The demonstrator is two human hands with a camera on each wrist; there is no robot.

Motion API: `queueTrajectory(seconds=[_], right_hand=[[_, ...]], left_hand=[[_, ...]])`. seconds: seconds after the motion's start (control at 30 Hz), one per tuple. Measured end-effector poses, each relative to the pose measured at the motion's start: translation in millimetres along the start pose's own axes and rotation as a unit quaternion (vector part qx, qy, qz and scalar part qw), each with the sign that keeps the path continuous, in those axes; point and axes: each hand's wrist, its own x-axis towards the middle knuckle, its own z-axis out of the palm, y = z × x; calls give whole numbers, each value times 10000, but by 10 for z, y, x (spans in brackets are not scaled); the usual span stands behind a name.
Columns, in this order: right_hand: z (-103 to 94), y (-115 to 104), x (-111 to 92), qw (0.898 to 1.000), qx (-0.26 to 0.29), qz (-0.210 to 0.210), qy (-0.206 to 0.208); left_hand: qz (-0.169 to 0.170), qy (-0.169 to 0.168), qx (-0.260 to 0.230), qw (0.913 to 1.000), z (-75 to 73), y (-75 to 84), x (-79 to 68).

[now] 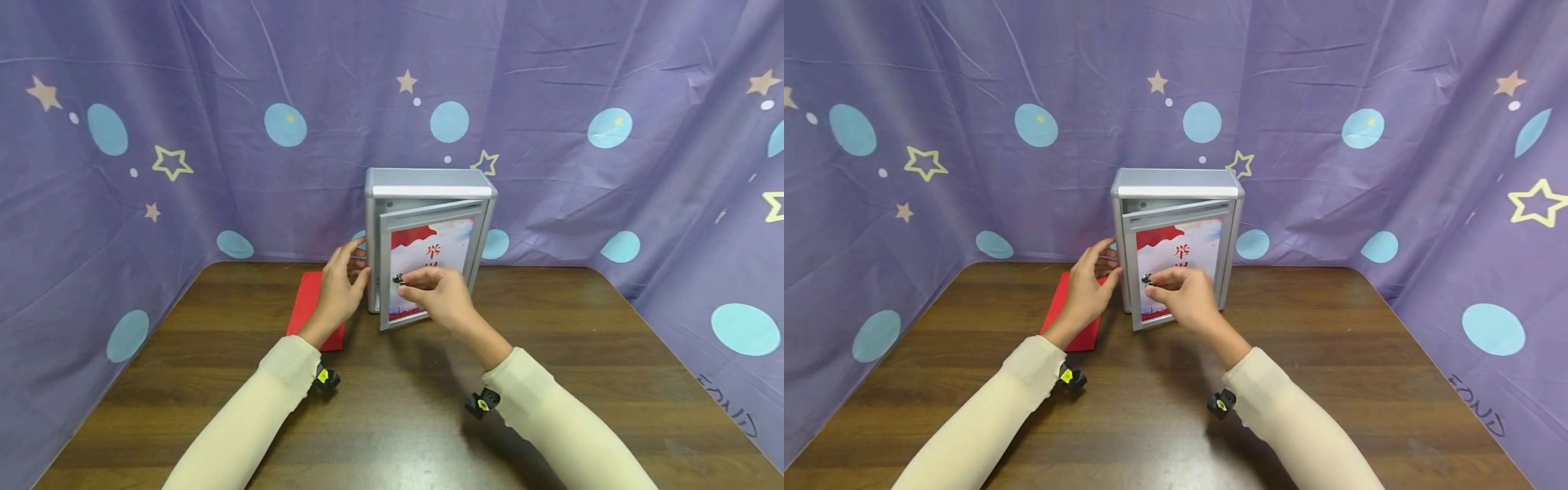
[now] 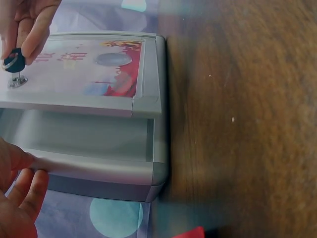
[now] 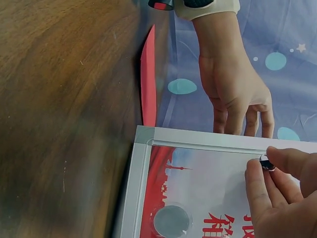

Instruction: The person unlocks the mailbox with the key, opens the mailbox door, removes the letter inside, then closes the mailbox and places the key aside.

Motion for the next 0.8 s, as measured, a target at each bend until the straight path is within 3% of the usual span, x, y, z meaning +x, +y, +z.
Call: queueTrajectory(seconds=[0.8], right_hand=[[257,4,218,9970,-13,100,769]], left_hand=[[-63,80,-27,9999,11,-14,-2]])
